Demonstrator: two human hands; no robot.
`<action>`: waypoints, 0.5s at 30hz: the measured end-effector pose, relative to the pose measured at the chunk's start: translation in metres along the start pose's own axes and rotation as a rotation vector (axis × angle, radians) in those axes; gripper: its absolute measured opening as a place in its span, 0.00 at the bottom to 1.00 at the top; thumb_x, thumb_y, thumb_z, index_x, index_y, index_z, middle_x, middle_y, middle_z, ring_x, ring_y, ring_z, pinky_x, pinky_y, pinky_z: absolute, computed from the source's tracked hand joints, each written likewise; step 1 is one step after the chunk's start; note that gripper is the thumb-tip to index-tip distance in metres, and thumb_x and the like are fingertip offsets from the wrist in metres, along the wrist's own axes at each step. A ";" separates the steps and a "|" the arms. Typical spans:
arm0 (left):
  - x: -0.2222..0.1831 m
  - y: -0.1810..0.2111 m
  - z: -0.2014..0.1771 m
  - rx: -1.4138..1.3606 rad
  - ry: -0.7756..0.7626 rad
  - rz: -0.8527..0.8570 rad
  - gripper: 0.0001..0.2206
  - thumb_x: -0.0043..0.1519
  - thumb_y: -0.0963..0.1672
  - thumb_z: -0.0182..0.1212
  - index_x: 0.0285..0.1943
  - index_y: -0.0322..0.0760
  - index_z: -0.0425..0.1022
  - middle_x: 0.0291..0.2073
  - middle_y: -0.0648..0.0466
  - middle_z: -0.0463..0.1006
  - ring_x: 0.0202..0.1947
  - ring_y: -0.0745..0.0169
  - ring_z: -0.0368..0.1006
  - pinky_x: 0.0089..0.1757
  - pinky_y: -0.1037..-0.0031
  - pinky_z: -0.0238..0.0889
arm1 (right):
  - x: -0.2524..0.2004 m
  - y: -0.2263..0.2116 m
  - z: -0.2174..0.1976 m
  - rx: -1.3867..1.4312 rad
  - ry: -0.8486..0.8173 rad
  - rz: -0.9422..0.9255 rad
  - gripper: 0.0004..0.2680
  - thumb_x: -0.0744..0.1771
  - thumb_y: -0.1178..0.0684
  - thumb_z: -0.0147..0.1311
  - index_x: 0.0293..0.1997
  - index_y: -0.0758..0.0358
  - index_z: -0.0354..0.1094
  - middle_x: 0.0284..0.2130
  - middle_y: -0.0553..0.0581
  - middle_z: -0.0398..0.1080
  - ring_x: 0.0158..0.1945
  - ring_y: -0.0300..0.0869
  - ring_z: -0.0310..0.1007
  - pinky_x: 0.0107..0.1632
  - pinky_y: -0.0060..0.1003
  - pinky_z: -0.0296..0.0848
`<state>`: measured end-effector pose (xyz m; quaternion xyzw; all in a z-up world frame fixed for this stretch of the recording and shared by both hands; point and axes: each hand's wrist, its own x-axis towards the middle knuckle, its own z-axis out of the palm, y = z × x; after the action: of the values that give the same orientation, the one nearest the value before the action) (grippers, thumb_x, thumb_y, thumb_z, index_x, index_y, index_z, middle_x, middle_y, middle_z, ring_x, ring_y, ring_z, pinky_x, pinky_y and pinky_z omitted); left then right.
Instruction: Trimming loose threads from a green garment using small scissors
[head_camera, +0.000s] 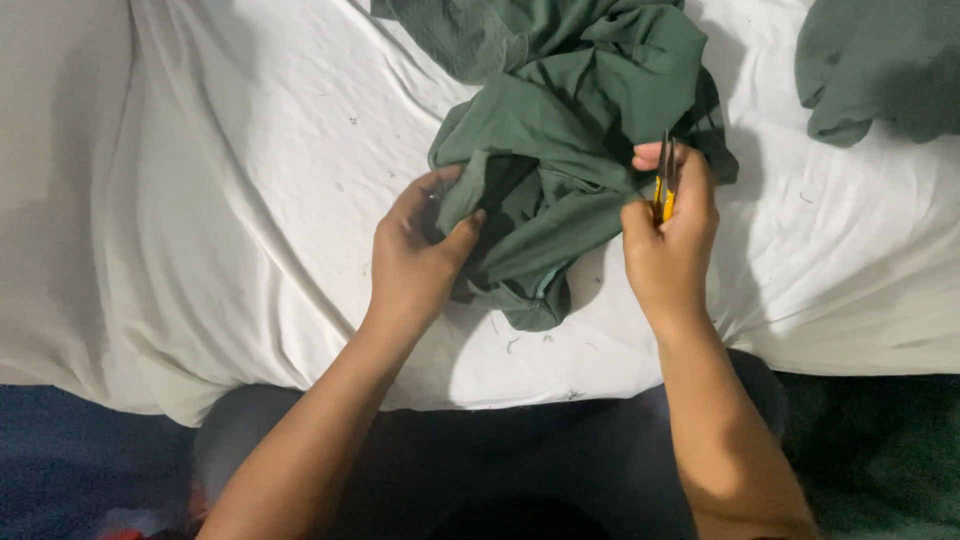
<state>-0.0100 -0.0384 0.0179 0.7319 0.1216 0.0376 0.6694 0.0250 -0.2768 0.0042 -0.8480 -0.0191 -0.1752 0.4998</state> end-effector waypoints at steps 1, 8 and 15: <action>0.001 -0.004 -0.002 0.049 -0.020 -0.013 0.18 0.55 0.43 0.70 0.56 0.40 0.80 0.41 0.43 0.84 0.49 0.47 0.81 0.49 0.60 0.73 | 0.000 -0.006 -0.002 -0.107 -0.006 -0.138 0.19 0.60 0.68 0.46 0.55 0.61 0.70 0.44 0.56 0.67 0.49 0.45 0.69 0.58 0.40 0.67; -0.012 -0.001 0.008 0.205 -0.068 0.091 0.11 0.55 0.44 0.68 0.46 0.44 0.84 0.35 0.51 0.85 0.41 0.49 0.83 0.40 0.65 0.74 | 0.049 -0.045 0.012 -0.139 -0.098 -0.616 0.05 0.69 0.62 0.58 0.49 0.67 0.74 0.41 0.59 0.71 0.47 0.54 0.75 0.52 0.45 0.71; -0.019 0.008 0.000 0.282 -0.160 0.097 0.09 0.61 0.45 0.55 0.46 0.42 0.79 0.33 0.60 0.82 0.33 0.71 0.73 0.38 0.75 0.66 | 0.110 -0.071 0.117 -0.923 -0.863 -0.313 0.19 0.62 0.45 0.60 0.57 0.57 0.66 0.50 0.64 0.72 0.52 0.65 0.73 0.47 0.64 0.68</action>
<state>-0.0278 -0.0431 0.0282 0.8242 0.0366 -0.0059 0.5651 0.1456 -0.1575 0.0469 -0.9569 -0.2641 0.1204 0.0004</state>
